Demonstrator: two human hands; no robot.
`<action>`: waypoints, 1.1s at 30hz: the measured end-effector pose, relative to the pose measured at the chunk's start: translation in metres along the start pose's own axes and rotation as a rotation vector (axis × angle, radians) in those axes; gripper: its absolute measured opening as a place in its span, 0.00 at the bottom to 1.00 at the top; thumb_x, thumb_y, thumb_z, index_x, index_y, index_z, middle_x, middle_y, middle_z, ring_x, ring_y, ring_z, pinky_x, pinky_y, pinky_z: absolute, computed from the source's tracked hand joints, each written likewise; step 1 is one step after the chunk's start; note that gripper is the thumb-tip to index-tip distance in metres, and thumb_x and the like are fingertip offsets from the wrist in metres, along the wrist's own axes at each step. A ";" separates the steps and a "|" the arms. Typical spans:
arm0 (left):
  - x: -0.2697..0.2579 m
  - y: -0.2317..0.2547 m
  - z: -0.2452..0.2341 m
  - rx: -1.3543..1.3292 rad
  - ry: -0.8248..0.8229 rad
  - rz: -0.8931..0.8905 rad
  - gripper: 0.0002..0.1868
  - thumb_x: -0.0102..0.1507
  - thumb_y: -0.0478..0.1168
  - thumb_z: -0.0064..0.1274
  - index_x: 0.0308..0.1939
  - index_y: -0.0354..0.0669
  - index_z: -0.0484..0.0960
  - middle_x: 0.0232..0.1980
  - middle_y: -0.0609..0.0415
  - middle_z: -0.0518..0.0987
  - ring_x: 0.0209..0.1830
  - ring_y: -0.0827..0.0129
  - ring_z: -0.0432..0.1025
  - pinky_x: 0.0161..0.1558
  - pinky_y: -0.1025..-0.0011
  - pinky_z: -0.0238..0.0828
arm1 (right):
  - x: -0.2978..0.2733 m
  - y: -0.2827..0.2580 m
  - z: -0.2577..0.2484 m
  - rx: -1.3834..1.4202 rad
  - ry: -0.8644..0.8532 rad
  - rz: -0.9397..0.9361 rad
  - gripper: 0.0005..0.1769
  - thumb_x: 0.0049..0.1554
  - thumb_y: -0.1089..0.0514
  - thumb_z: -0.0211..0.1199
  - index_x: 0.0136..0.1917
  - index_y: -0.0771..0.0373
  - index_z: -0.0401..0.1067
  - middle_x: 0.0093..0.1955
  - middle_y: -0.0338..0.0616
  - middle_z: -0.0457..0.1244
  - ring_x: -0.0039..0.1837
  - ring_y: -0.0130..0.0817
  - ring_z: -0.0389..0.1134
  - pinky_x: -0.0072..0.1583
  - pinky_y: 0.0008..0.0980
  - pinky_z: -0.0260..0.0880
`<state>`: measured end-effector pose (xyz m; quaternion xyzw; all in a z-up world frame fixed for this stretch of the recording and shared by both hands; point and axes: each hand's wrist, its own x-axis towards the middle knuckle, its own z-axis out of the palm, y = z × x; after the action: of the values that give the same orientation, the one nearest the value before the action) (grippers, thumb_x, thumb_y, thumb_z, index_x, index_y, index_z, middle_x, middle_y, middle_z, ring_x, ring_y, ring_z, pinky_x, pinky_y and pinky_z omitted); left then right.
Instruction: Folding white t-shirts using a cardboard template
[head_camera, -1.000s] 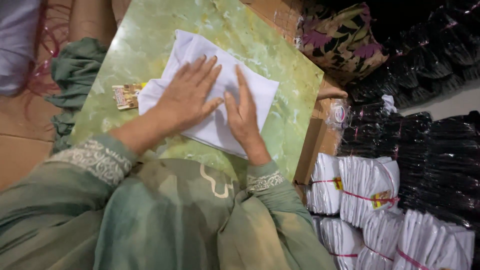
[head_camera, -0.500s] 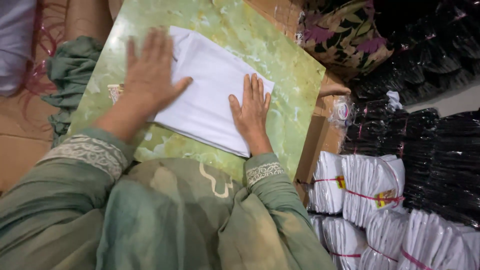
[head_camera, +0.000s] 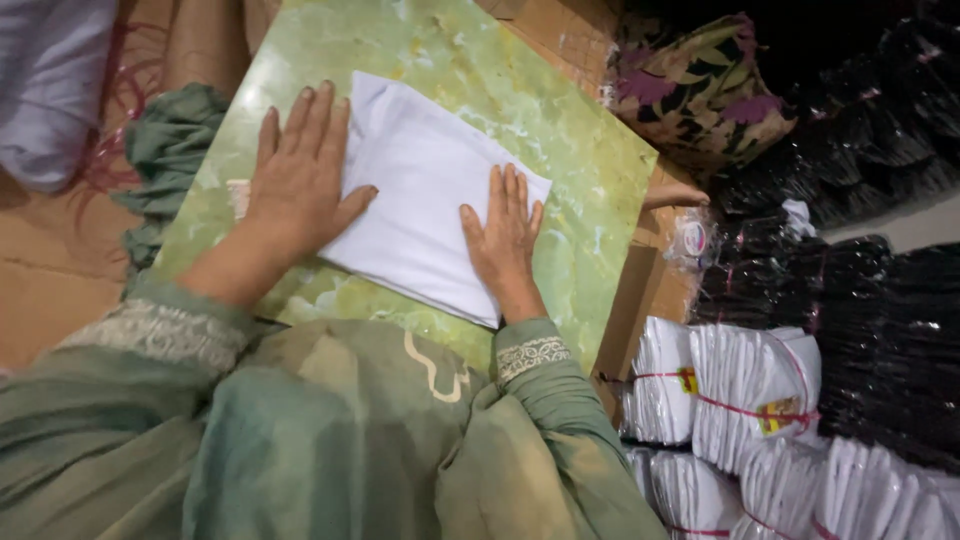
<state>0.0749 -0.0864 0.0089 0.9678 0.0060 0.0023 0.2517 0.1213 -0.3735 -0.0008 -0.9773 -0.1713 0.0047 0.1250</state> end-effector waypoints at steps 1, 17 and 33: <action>0.002 0.014 -0.007 0.057 0.046 0.118 0.53 0.61 0.63 0.47 0.82 0.37 0.50 0.85 0.42 0.46 0.84 0.52 0.41 0.76 0.43 0.34 | 0.003 -0.002 0.000 -0.029 -0.023 0.011 0.45 0.64 0.29 0.39 0.83 0.58 0.47 0.87 0.50 0.41 0.87 0.47 0.37 0.78 0.67 0.32; 0.033 0.003 0.054 0.366 0.302 0.396 0.44 0.69 0.71 0.37 0.79 0.47 0.71 0.82 0.52 0.68 0.83 0.61 0.57 0.81 0.49 0.34 | 0.035 0.048 -0.014 0.041 -0.037 0.244 0.45 0.66 0.30 0.31 0.84 0.61 0.41 0.87 0.51 0.36 0.87 0.50 0.33 0.78 0.63 0.30; 0.025 0.000 0.039 0.292 0.292 0.370 0.46 0.70 0.70 0.37 0.82 0.41 0.67 0.85 0.47 0.62 0.86 0.58 0.50 0.82 0.48 0.29 | -0.083 -0.012 -0.038 -0.018 -0.208 0.033 0.46 0.63 0.33 0.36 0.84 0.61 0.40 0.88 0.54 0.35 0.87 0.53 0.34 0.79 0.63 0.30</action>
<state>0.0999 -0.1051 -0.0251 0.9679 -0.1344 0.1865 0.1015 0.0409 -0.3995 0.0360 -0.9752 -0.1674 0.1067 0.0978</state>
